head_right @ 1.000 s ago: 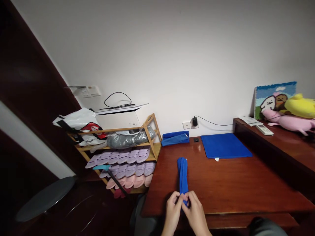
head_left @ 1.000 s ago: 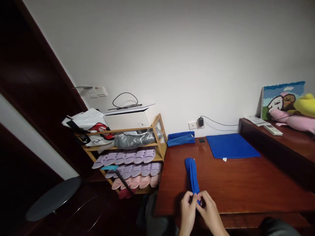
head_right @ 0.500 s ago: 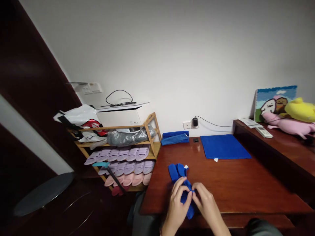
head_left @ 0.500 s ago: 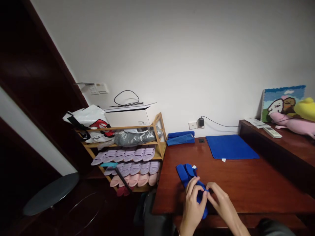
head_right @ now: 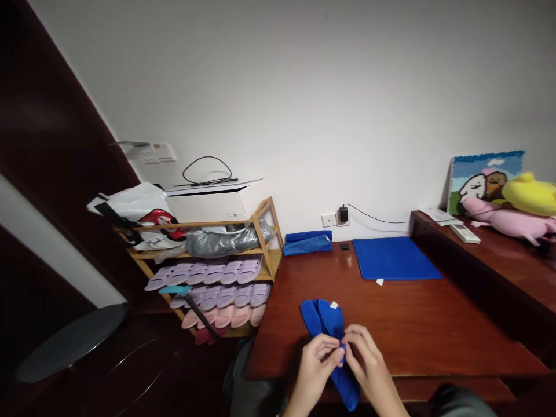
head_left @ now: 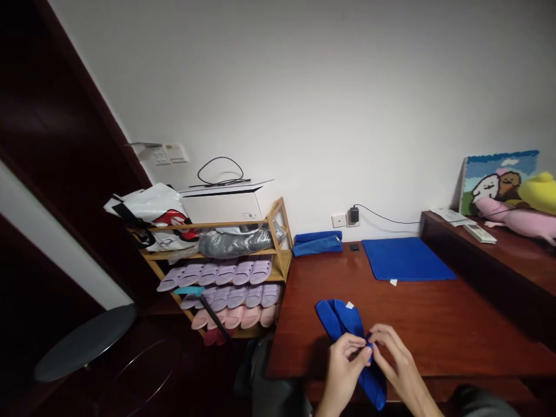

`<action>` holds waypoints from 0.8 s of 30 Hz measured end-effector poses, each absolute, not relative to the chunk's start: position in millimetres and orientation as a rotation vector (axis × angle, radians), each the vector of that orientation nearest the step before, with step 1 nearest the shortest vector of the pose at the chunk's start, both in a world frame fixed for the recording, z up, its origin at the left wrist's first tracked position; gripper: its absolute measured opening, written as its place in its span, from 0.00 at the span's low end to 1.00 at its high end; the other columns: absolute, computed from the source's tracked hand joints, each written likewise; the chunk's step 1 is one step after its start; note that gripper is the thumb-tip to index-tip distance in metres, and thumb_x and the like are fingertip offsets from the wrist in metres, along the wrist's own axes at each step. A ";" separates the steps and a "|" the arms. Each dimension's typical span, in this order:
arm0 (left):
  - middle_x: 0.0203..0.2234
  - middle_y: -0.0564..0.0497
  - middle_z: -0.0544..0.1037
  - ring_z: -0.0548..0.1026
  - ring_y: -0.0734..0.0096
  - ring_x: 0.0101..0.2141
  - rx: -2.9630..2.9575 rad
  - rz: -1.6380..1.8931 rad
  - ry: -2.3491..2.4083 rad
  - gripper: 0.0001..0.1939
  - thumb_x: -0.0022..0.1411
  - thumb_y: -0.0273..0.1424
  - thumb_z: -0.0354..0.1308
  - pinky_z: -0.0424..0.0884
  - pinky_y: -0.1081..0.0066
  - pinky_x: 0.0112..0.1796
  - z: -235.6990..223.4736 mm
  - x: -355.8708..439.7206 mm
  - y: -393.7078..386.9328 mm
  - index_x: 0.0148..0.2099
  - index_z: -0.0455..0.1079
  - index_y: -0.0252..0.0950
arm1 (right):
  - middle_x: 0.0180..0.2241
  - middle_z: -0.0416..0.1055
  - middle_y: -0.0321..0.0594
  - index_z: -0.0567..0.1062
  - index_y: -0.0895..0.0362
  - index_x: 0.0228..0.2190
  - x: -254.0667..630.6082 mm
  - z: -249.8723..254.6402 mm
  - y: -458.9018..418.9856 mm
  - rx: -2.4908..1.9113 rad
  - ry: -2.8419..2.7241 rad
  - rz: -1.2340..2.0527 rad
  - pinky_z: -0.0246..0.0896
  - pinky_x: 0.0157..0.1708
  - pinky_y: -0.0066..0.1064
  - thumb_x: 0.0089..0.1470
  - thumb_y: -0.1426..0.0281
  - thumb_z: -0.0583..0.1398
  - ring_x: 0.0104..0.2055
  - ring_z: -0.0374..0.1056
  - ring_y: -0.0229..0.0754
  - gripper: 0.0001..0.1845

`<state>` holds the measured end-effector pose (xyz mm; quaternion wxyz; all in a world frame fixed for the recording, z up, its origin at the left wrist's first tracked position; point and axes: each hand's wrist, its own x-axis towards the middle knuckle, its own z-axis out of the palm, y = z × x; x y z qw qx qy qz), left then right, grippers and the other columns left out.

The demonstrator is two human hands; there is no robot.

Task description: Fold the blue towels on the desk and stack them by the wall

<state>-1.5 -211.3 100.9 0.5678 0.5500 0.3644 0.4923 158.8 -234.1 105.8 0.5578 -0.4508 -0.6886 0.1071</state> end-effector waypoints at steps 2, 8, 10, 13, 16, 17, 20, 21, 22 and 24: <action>0.33 0.43 0.83 0.82 0.59 0.35 1.225 1.165 0.840 0.23 0.56 0.50 0.71 0.80 0.67 0.33 100.6 0.6 -210.6 0.38 0.78 0.33 | 0.38 0.77 0.42 0.78 0.49 0.38 157.4 103.2 -236.9 -1.086 -1.607 0.268 0.74 0.43 0.28 0.65 0.65 0.59 0.41 0.77 0.42 0.07; 0.34 0.42 0.84 0.82 0.60 0.34 1.208 1.116 0.821 0.25 0.53 0.50 0.73 0.80 0.68 0.35 116.5 2.0 -205.3 0.40 0.80 0.33 | 0.40 0.77 0.44 0.78 0.50 0.39 165.4 108.3 -241.3 -1.103 -1.636 0.275 0.73 0.45 0.29 0.63 0.64 0.61 0.44 0.76 0.44 0.06; 0.31 0.44 0.83 0.81 0.64 0.30 1.223 1.069 0.798 0.23 0.50 0.47 0.75 0.78 0.69 0.34 129.7 0.3 -201.6 0.38 0.80 0.33 | 0.39 0.77 0.43 0.77 0.51 0.37 169.6 115.8 -240.8 -1.098 -1.667 0.299 0.73 0.44 0.29 0.63 0.64 0.61 0.43 0.76 0.43 0.05; 0.29 0.47 0.82 0.78 0.69 0.26 1.244 0.965 0.751 0.21 0.50 0.45 0.76 0.75 0.70 0.33 155.0 -3.0 -194.4 0.36 0.79 0.33 | 0.39 0.77 0.43 0.76 0.51 0.36 172.7 133.7 -237.6 -1.064 -1.708 0.322 0.73 0.43 0.29 0.63 0.64 0.61 0.42 0.76 0.43 0.05; 0.28 0.49 0.80 0.76 0.71 0.25 1.291 0.880 0.702 0.22 0.50 0.46 0.75 0.73 0.71 0.31 185.1 -7.5 -182.3 0.34 0.78 0.33 | 0.39 0.77 0.43 0.76 0.52 0.36 177.1 159.2 -229.7 -0.995 -1.723 0.323 0.73 0.43 0.29 0.63 0.65 0.61 0.42 0.76 0.43 0.05; 0.27 0.49 0.80 0.75 0.71 0.25 1.327 0.890 0.701 0.22 0.51 0.47 0.75 0.72 0.71 0.30 196.5 -10.0 -176.0 0.35 0.78 0.33 | 0.40 0.77 0.43 0.76 0.52 0.35 181.2 169.0 -226.1 -0.973 -1.727 0.313 0.73 0.43 0.30 0.63 0.65 0.61 0.42 0.76 0.43 0.05; 0.27 0.52 0.78 0.72 0.74 0.25 1.472 1.119 0.776 0.21 0.56 0.48 0.71 0.68 0.73 0.29 235.0 -25.0 -148.0 0.38 0.77 0.34 | 0.37 0.77 0.42 0.76 0.52 0.31 207.2 199.3 -215.3 -0.964 -1.678 0.252 0.72 0.43 0.32 0.61 0.62 0.63 0.40 0.75 0.43 0.09; 0.28 0.52 0.77 0.71 0.74 0.26 1.506 1.252 0.813 0.21 0.58 0.49 0.70 0.68 0.73 0.29 248.5 -33.1 -136.2 0.39 0.77 0.35 | 0.34 0.76 0.41 0.76 0.52 0.29 220.1 209.0 -212.6 -0.984 -1.621 0.252 0.72 0.40 0.33 0.60 0.60 0.64 0.37 0.74 0.43 0.10; 0.29 0.52 0.77 0.71 0.73 0.27 1.525 1.395 0.847 0.21 0.59 0.49 0.68 0.68 0.73 0.30 261.5 -42.7 -124.1 0.40 0.76 0.36 | 0.30 0.75 0.39 0.76 0.52 0.29 234.3 218.1 -210.9 -1.011 -1.539 0.282 0.72 0.36 0.32 0.58 0.58 0.66 0.33 0.73 0.41 0.12; 0.31 0.52 0.77 0.73 0.70 0.31 1.532 1.653 0.894 0.21 0.61 0.50 0.66 0.70 0.72 0.35 284.3 -65.0 -101.5 0.42 0.75 0.37 | 0.24 0.72 0.34 0.74 0.52 0.32 264.4 234.5 -210.4 -1.045 -1.319 0.416 0.69 0.28 0.32 0.53 0.54 0.69 0.26 0.70 0.40 0.16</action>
